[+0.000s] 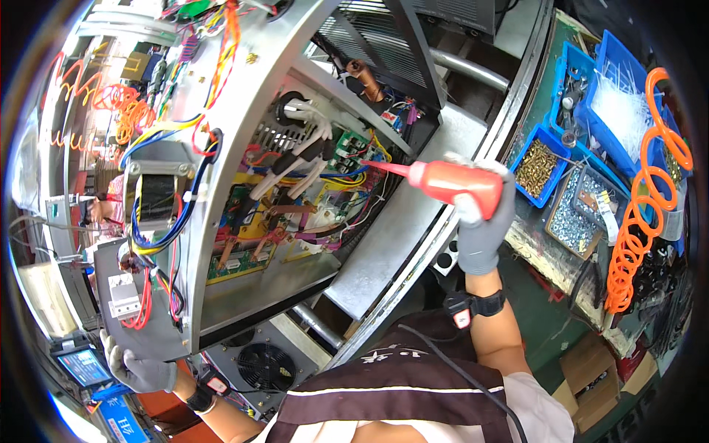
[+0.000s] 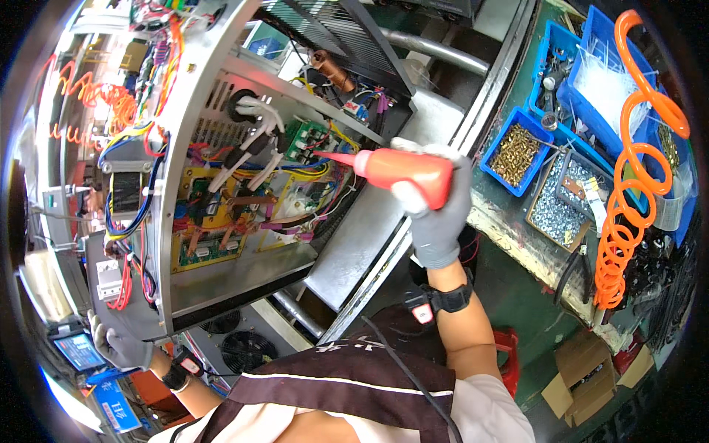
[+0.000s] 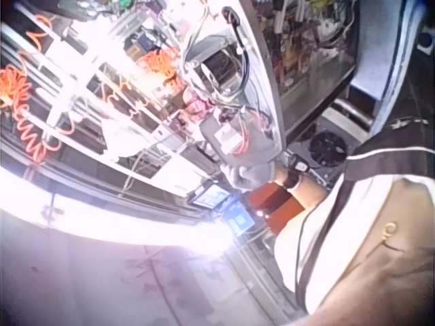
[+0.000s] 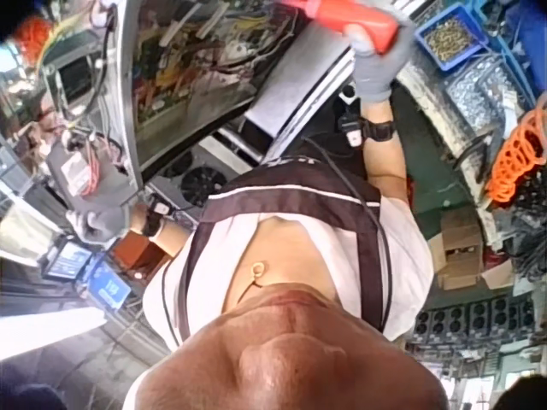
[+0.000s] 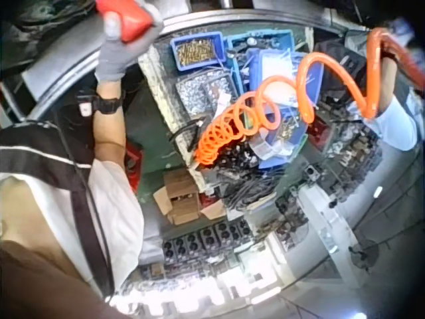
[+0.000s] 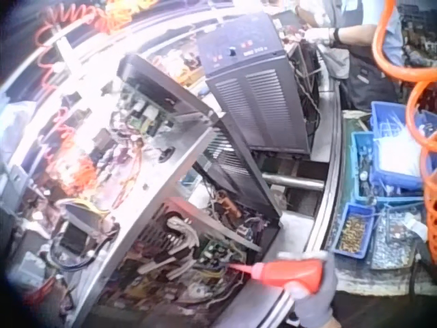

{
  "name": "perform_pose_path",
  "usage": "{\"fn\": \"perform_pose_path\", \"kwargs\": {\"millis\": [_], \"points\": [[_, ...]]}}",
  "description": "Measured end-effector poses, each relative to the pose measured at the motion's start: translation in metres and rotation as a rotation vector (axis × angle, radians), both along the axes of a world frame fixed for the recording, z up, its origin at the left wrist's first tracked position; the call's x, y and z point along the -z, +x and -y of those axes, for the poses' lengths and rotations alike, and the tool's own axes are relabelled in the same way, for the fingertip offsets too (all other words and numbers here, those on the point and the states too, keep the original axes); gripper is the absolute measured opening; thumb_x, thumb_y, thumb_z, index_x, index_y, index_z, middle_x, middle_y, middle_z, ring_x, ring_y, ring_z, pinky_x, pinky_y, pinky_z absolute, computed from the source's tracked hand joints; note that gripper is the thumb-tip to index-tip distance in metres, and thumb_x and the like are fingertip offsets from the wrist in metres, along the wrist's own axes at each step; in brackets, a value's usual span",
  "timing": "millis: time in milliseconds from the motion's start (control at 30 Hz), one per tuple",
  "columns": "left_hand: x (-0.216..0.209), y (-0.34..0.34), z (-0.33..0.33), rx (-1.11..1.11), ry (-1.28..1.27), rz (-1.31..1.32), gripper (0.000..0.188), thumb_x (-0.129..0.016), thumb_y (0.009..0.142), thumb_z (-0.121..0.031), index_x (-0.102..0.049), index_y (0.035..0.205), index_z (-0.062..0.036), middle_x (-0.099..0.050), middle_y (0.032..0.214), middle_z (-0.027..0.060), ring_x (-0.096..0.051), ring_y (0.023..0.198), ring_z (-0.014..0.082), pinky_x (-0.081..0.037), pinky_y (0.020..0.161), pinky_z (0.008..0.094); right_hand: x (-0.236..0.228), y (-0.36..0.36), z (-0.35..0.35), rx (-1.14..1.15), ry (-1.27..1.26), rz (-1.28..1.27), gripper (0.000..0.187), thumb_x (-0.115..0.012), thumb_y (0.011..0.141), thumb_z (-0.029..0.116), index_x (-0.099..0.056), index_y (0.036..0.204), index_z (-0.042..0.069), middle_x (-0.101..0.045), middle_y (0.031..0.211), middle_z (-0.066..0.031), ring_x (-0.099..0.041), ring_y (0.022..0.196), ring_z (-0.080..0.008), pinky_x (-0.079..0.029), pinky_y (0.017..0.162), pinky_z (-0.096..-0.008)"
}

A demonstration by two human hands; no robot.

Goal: Assembling internal components and applying adhesive or flux to a circuit board inside an industrial electronic unit.

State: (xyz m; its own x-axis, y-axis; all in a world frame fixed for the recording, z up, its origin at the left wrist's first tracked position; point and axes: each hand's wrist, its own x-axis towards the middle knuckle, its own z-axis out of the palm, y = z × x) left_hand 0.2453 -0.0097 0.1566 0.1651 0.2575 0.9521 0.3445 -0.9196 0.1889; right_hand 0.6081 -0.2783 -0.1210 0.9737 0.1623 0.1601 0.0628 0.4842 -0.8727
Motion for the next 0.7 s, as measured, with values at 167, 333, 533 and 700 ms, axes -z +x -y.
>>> {"fn": "perform_pose_path", "kwargs": {"millis": [167,333,533,700], "points": [[0.002,0.008,0.004,-0.016,0.009,0.015,0.019,-0.045,0.076,0.002,-0.059,0.089,0.0034,-0.065,0.113,0.0235,-0.057,0.120,0.0429,-0.042,0.106,0.0560,-0.013,-0.017,-0.033,-0.002,-0.087,0.305,0.062,-0.088,0.074,0.013,-0.049,0.121,0.003,-0.066,0.123,-0.0203,-0.068,0.107,-0.0276,-0.055,0.092,-0.0387],[0.002,0.010,0.005,-0.070,0.006,0.016,0.021,-0.040,0.073,0.007,-0.057,0.086,0.0060,-0.065,0.111,0.0231,-0.056,0.122,0.0432,-0.045,0.106,0.0533,-0.018,-0.020,-0.039,0.029,-0.323,0.517,0.063,-0.090,0.071,0.016,-0.051,0.119,0.004,-0.068,0.120,-0.0173,-0.070,0.102,-0.0303,-0.056,0.088,-0.0367],[0.004,0.005,0.000,-0.014,-0.029,0.094,0.022,-0.040,0.072,0.007,-0.057,0.087,0.0059,-0.064,0.111,0.0237,-0.057,0.120,0.0425,-0.045,0.106,0.0528,-0.025,-0.020,-0.042,0.101,-0.341,0.671,0.061,-0.090,0.071,0.017,-0.052,0.117,0.005,-0.069,0.117,-0.0176,-0.072,0.096,-0.0325,-0.058,0.083,-0.0381],[0.003,0.000,-0.003,-0.001,-0.020,0.041,0.023,-0.040,0.073,0.007,-0.057,0.088,0.0060,-0.064,0.112,0.0238,-0.057,0.119,0.0418,-0.044,0.107,0.0532,-0.031,-0.012,-0.045,0.114,-0.365,0.631,0.059,-0.090,0.072,0.016,-0.052,0.115,0.005,-0.070,0.114,-0.0172,-0.072,0.095,-0.0322,-0.058,0.082,-0.0379]]}}
